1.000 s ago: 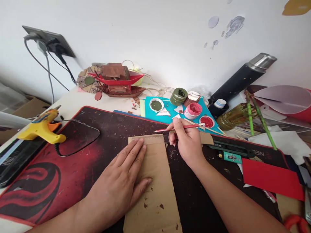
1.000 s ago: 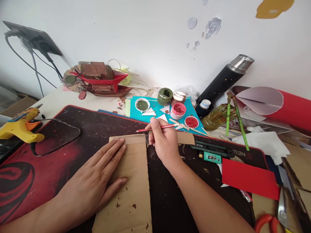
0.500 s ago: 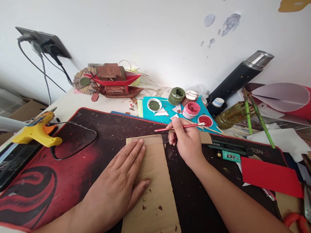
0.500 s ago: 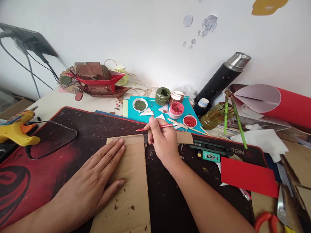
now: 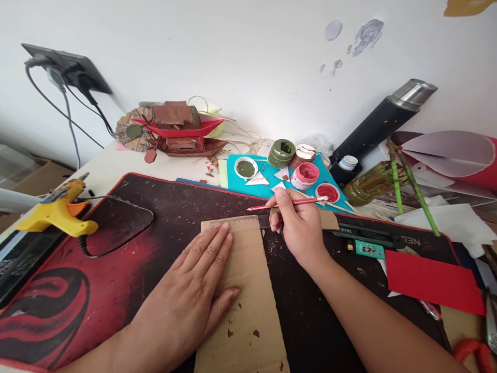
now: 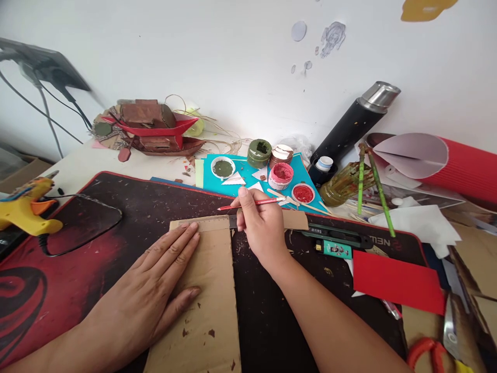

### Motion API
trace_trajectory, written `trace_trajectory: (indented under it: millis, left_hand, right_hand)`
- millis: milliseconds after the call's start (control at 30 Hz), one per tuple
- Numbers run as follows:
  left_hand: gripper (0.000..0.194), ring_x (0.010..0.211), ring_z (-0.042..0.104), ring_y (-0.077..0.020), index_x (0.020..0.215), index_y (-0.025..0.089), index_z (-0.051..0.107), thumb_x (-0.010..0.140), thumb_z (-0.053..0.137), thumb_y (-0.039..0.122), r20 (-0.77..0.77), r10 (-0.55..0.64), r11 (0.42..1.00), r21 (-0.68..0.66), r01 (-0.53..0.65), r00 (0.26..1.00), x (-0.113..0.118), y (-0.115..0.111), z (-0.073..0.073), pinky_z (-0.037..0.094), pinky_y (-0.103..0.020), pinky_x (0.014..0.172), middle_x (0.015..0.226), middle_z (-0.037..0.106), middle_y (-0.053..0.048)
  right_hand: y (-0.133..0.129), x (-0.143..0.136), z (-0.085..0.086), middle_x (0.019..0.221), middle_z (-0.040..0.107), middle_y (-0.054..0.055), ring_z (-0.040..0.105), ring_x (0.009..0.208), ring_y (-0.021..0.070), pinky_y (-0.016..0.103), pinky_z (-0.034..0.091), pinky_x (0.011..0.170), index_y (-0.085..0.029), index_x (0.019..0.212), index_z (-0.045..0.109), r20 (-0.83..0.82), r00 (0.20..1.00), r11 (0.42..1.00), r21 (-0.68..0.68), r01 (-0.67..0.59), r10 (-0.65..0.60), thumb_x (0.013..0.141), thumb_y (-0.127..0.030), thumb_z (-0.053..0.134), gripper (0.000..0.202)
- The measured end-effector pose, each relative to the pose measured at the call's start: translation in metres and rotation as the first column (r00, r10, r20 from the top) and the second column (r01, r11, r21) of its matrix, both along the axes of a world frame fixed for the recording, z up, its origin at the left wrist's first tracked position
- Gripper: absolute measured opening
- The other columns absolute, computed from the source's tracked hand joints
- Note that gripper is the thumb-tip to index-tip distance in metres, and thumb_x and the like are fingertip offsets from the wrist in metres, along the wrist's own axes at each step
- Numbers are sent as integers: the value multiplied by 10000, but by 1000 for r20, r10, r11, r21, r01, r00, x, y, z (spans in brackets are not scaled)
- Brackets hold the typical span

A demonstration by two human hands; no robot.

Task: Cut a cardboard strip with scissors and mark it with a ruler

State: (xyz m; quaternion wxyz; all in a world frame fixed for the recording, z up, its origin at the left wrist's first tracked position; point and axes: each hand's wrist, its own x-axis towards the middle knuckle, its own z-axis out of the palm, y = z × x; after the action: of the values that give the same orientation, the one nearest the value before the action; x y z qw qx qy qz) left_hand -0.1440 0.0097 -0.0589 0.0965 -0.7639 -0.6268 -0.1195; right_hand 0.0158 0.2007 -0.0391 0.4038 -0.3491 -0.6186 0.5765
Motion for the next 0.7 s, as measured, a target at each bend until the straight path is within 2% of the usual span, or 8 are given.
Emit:
trace_trajectory:
  millis: [533, 700]
  left_hand:
    - [736, 1661, 353, -308, 1721, 42, 323, 1148, 389, 500, -40, -8, 1000, 8, 9, 999, 0, 0, -1, 301, -460, 1338, 1787, 378, -190]
    - [752, 1660, 356, -320, 1719, 32, 318, 1143, 401, 508, -45, -14, 1000, 2, 14, 999, -1, 0, -1, 347, -479, 1325, 1793, 360, -200]
  right_hand:
    - [1, 1, 1, 488, 553, -35, 497, 417, 108, 228, 357, 423, -205, 732, 688, 2, 1000, 1000, 14, -3, 3, 1019, -683, 673, 558]
    - [1, 1, 1, 486, 552, -37, 497, 414, 109, 230, 359, 422, -205, 741, 698, 4, 1000, 1000, 21, 0, 0, 1021, -678, 674, 550]
